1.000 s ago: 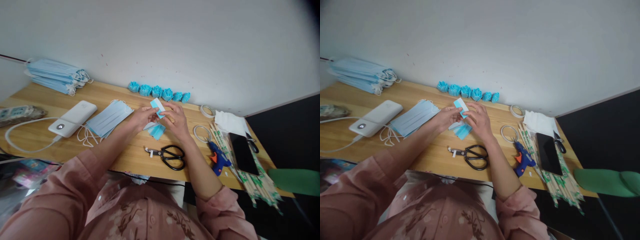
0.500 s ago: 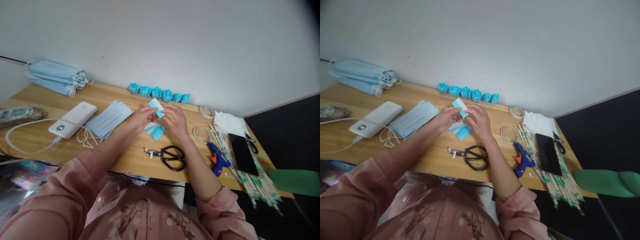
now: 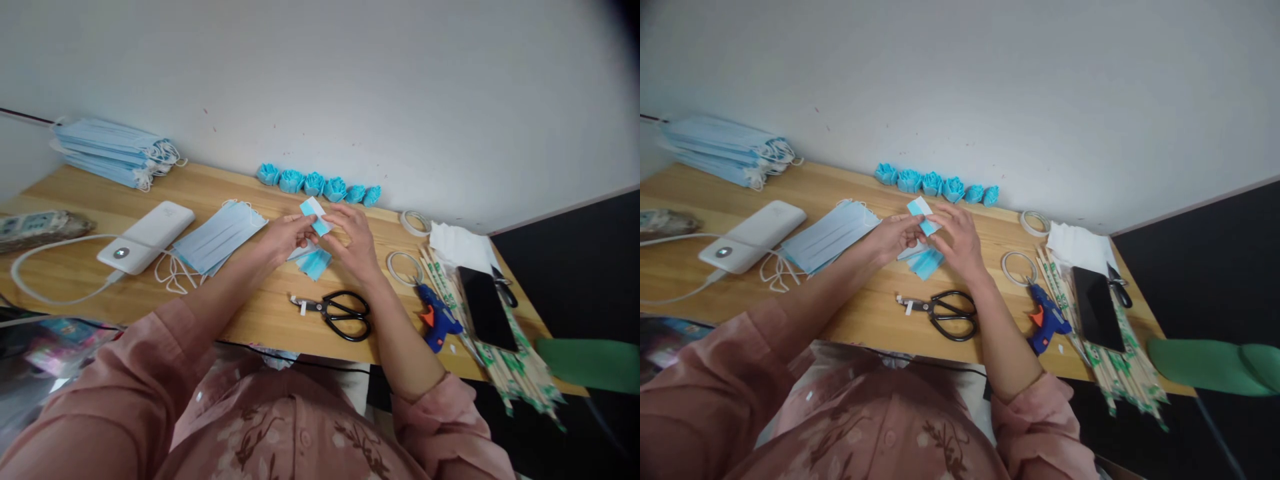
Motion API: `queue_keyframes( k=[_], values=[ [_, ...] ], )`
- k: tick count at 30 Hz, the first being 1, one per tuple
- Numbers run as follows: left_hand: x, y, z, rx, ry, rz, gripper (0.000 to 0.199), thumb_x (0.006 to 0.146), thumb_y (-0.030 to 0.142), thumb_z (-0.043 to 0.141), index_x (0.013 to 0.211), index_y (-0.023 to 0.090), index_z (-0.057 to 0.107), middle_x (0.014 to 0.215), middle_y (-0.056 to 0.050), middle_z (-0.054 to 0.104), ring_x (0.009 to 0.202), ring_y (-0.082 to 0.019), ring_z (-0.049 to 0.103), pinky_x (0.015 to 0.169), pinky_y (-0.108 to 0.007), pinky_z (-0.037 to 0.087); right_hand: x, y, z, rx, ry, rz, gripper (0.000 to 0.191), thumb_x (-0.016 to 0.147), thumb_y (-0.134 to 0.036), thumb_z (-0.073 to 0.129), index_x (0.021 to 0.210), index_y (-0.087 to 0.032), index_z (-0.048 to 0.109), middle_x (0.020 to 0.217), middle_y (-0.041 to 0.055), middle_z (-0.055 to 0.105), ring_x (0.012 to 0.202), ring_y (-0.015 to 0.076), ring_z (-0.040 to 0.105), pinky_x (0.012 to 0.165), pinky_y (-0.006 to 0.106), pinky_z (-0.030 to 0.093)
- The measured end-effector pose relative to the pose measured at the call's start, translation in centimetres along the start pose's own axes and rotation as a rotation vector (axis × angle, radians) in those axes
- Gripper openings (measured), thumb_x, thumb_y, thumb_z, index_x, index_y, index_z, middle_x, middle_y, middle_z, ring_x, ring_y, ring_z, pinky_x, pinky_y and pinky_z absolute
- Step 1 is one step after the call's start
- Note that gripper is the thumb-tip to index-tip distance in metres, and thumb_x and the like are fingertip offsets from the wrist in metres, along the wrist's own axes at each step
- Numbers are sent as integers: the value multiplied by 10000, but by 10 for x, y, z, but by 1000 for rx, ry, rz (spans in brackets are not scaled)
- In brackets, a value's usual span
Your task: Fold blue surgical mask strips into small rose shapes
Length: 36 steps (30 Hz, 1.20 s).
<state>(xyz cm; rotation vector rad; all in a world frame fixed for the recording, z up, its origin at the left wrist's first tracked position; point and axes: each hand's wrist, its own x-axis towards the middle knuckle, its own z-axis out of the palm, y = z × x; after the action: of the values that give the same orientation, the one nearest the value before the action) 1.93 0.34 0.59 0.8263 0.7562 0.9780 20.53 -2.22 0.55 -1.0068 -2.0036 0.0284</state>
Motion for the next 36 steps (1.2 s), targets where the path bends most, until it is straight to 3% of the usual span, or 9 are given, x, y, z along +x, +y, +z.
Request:
queue_keyframes(
  k=[5,9,21,26,31,36],
  values=[
    [0,0,1,7,-11,1,170,869,272,702,787,127,672,631,-30,658,573,-96,600,502,-213,322,-1,4,3,-7,-26,-39,254,908,-182,625,1083,-336,725,1362,24,660,1270,256,592,1070,503,479],
    [1,0,1,0,-21,-6,165,882,273,693,815,125,671,626,-30,662,574,-99,610,506,-208,340,-2,5,4,26,42,0,171,902,-234,671,1047,-299,734,1270,50,715,1189,256,640,1044,499,492],
    [-4,1,6,42,17,9,150,837,249,753,809,123,676,671,-26,681,569,-105,626,534,-229,373,1,0,4,87,34,146,115,904,-319,680,867,-293,785,1155,44,767,1093,250,678,1014,494,498],
    [-4,0,6,42,34,36,212,776,297,809,829,128,692,708,-33,702,625,-118,642,567,-233,400,0,-9,8,213,79,308,87,862,-320,706,831,-264,764,1105,40,775,1078,243,691,1015,463,508],
    [-3,-1,3,37,34,64,322,670,362,881,789,131,690,740,-37,709,645,-122,637,572,-235,409,-1,-14,14,491,116,600,168,813,-392,736,821,-225,730,883,20,780,825,193,724,798,344,566],
    [-2,-3,2,76,-15,48,394,642,441,892,810,140,702,848,-62,747,666,-120,628,594,-251,414,0,-16,14,595,147,668,214,777,-420,758,783,-219,687,801,8,776,794,194,744,752,317,559]
  ],
)
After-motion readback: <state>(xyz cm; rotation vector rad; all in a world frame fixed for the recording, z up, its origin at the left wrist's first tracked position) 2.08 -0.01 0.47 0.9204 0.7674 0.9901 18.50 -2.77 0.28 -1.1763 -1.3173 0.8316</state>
